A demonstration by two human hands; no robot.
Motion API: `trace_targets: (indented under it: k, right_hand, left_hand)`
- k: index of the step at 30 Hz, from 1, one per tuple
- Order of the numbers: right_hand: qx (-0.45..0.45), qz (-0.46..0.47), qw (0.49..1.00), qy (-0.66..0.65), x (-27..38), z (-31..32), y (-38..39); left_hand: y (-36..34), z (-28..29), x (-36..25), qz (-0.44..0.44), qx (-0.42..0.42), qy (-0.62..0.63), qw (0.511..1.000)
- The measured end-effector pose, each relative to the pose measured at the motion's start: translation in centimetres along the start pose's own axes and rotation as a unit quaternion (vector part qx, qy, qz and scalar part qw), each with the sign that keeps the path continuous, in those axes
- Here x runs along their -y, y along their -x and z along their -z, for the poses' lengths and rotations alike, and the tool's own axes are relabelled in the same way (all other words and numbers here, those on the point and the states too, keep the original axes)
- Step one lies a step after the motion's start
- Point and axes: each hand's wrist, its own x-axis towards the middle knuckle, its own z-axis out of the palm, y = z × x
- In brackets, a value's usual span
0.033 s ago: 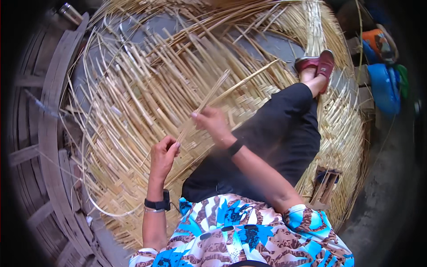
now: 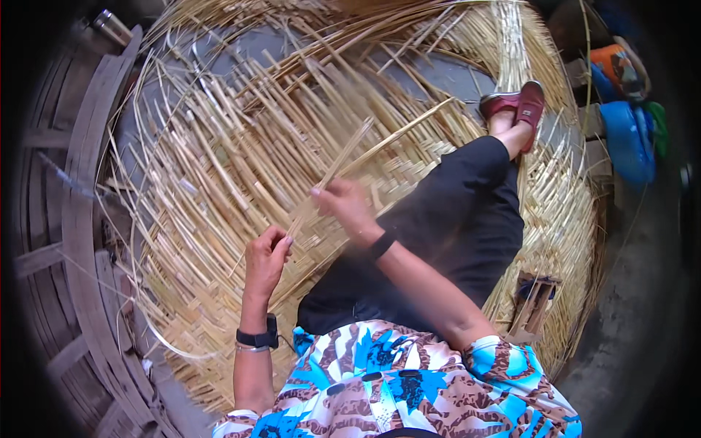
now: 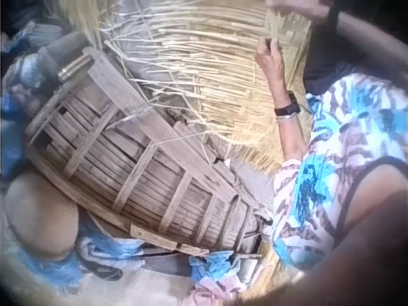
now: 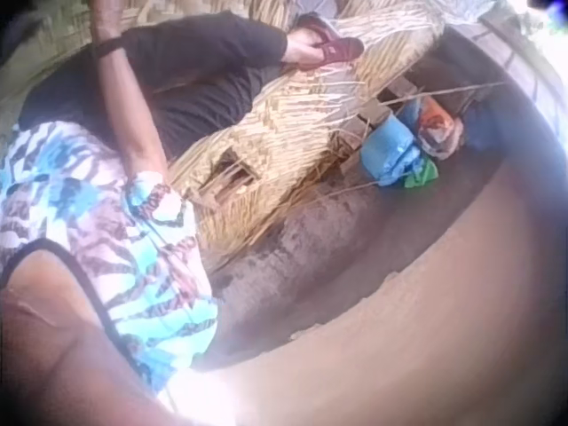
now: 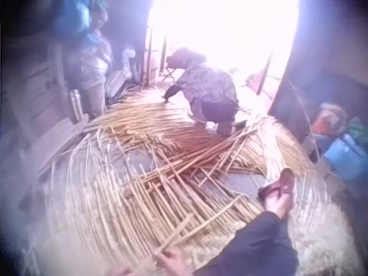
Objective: The recorder is weaving a mat using straw or bamboo strips while sitting on the floor.
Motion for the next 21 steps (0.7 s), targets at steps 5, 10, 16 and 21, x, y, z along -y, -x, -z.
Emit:
trace_targets:
  k: [5, 10, 16, 21]
  right_hand:
    - [0.032, 0.209, 0.888, 0.408, -1.9, 0.3, -0.7]
    - [0.085, 0.217, 0.711, 0.664, -2.4, -1.3, -1.3]
    - [0.104, 0.229, 0.658, 0.71, -2.0, -0.8, -4.2]
    - [0.133, 0.201, 0.68, 0.693, -2.0, 0.4, -4.9]
  left_hand:
    - [-1.3, 1.6, 3.2, -0.054, -0.192, -0.281, 0.939]
    - [0.5, 2.4, 8.2, -0.064, -0.248, -0.348, 0.902]
    - [2.6, 1.3, 10.7, -0.074, -0.212, -0.32, 0.92]
    - [2.1, 0.7, 11.1, -0.092, -0.21, -0.331, 0.915]
